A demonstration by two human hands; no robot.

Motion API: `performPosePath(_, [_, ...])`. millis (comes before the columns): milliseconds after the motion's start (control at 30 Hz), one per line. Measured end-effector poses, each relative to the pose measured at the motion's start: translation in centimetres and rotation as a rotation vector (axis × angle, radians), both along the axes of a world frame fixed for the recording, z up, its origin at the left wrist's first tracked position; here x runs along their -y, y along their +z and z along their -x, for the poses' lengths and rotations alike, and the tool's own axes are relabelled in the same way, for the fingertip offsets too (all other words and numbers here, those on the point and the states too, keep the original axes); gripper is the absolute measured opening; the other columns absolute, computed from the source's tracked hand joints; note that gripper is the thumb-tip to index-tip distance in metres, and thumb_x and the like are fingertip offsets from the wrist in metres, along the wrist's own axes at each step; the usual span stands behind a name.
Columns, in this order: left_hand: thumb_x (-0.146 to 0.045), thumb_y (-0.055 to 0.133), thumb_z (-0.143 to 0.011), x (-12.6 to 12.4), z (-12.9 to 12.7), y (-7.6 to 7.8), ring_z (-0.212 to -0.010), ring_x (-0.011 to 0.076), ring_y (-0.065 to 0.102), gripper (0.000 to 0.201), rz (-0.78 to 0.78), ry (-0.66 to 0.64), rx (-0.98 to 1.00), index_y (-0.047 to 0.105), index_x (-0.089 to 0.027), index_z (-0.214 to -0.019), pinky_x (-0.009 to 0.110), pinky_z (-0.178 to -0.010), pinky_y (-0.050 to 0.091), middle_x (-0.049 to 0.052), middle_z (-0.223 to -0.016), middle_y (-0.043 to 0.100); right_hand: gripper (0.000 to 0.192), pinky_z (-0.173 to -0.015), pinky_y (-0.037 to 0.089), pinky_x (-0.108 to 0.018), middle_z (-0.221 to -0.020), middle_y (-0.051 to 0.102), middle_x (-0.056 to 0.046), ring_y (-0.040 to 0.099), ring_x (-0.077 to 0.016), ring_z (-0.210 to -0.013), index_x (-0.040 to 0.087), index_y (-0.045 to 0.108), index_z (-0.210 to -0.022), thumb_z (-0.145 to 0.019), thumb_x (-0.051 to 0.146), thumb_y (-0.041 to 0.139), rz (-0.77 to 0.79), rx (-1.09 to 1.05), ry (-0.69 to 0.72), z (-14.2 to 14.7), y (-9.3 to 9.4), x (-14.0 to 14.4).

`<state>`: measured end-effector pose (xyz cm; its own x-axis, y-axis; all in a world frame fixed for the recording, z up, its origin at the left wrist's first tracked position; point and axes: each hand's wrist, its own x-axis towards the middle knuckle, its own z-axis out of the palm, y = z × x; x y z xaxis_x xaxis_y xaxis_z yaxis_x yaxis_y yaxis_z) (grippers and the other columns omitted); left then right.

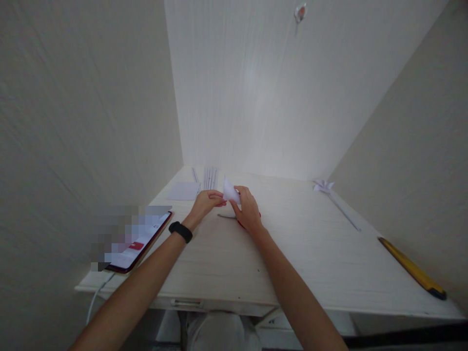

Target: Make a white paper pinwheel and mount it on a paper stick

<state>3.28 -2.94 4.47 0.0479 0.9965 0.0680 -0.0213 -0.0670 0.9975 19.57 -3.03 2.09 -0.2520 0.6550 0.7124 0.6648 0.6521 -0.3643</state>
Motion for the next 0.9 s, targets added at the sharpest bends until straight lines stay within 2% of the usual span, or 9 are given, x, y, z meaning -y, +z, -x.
performPosePath(167, [-0.021,0.075,-0.055,0.0,0.3,-0.1,-0.066,0.0178,0.066,0.025,-0.03,0.066,0.028,0.063,-0.011,-0.074,0.03,-0.071,0.051,0.005,-0.065,0.068,0.038,-0.089,0.044,-0.04,-0.116,0.055,-0.015,0.052,-0.0243,-0.103,0.014,0.044,-0.123,-0.091,0.034,0.04,0.005,-0.019,-0.013,-0.1,0.1,0.1])
performPosePath(333, [-0.024,0.076,-0.055,0.1,0.5,0.0,-0.068,0.0178,0.066,0.027,-0.032,0.091,0.044,0.063,-0.011,-0.075,0.03,-0.071,0.05,0.007,-0.068,0.069,0.04,-0.091,0.043,-0.04,-0.113,0.056,-0.015,0.053,-0.0244,-0.103,0.013,0.045,-0.122,-0.09,0.034,0.042,0.038,-0.073,-0.009,-0.2,-0.4,-0.2])
performPosePath(600, [-0.022,0.075,-0.056,0.3,0.4,0.3,-0.066,0.0147,0.063,0.023,-0.035,0.066,0.064,0.066,-0.01,-0.074,0.027,-0.07,0.048,0.005,-0.069,0.068,0.042,-0.089,0.045,-0.034,-0.102,0.061,-0.01,0.057,-0.0197,-0.097,0.014,0.049,-0.118,-0.082,0.034,0.056,0.218,-0.446,0.122,0.0,-0.6,-0.7])
performPosePath(767, [-0.023,0.076,-0.057,0.6,0.2,0.6,-0.07,0.0134,0.063,0.024,0.004,0.049,0.165,0.066,-0.011,-0.074,0.026,-0.075,0.047,0.005,-0.073,0.069,0.049,-0.079,0.05,-0.031,-0.11,0.057,-0.011,0.059,-0.0176,-0.092,0.019,0.045,-0.118,-0.076,0.037,0.06,0.387,-0.697,0.227,0.0,-0.7,-1.3])
performPosePath(900, [-0.024,0.076,-0.057,0.5,0.0,0.5,-0.073,0.0134,0.063,0.024,0.032,0.027,0.201,0.067,-0.011,-0.075,0.026,-0.076,0.046,0.005,-0.076,0.069,0.047,-0.076,0.05,-0.031,-0.097,0.062,-0.008,0.061,-0.0169,-0.086,0.018,0.046,-0.108,-0.069,0.035,0.066,0.509,-0.76,0.292,0.1,-1.1,-1.7])
